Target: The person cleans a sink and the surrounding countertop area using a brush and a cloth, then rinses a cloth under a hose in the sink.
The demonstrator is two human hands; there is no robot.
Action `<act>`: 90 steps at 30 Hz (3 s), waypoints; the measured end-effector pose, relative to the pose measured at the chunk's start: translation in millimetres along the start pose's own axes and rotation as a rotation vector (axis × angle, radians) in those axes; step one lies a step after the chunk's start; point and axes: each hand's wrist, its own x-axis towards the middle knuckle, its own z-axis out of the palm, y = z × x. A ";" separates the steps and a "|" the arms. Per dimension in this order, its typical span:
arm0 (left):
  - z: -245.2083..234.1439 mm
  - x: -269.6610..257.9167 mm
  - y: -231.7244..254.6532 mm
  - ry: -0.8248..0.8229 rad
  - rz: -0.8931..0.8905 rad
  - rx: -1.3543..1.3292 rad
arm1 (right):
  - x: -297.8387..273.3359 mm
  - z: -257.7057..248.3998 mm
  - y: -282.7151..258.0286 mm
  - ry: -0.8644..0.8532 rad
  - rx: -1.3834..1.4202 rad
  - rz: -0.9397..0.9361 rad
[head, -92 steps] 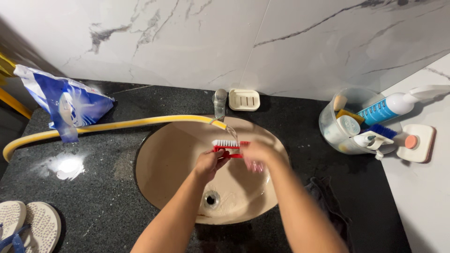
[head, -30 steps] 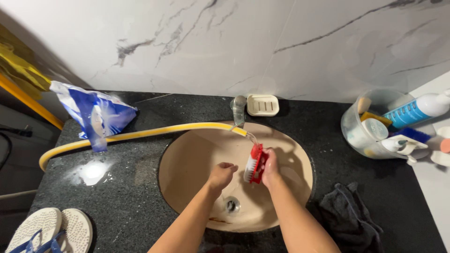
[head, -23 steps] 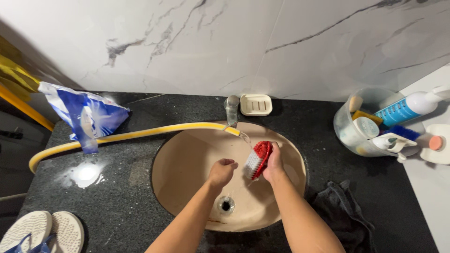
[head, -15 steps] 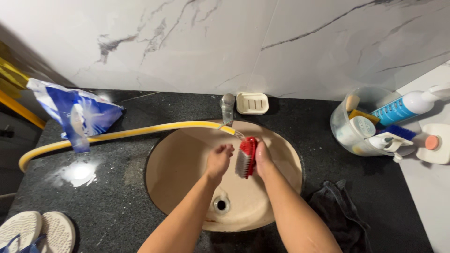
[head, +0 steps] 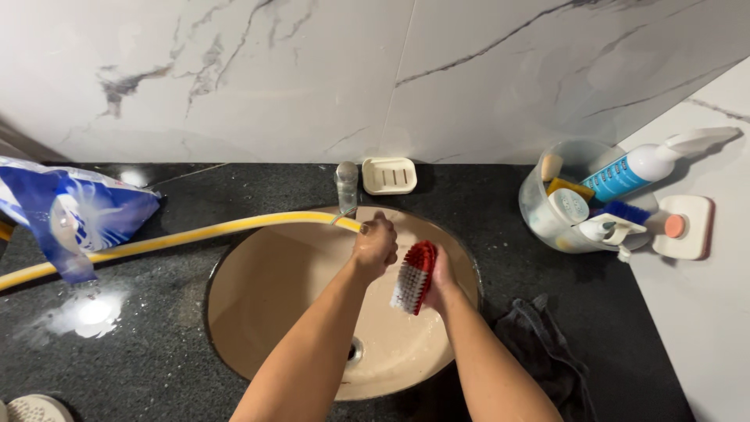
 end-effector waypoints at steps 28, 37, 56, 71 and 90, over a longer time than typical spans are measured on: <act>-49.1 -54.0 -1.6 -0.046 0.368 0.616 | -23.9 62.4 2.0 0.149 -0.362 -0.253; -40.2 -60.0 16.9 -0.060 0.310 0.731 | -26.6 65.2 0.6 0.162 -0.480 -0.257; -67.3 -47.9 15.5 0.078 0.080 0.305 | 28.0 37.8 28.7 0.276 -1.813 -0.744; -103.2 -36.3 -14.3 0.219 -0.025 0.305 | 44.7 25.9 43.0 0.209 -0.948 -0.602; -100.5 -49.5 -37.2 0.265 -0.090 0.372 | 42.2 31.5 22.2 -0.080 -0.006 -0.287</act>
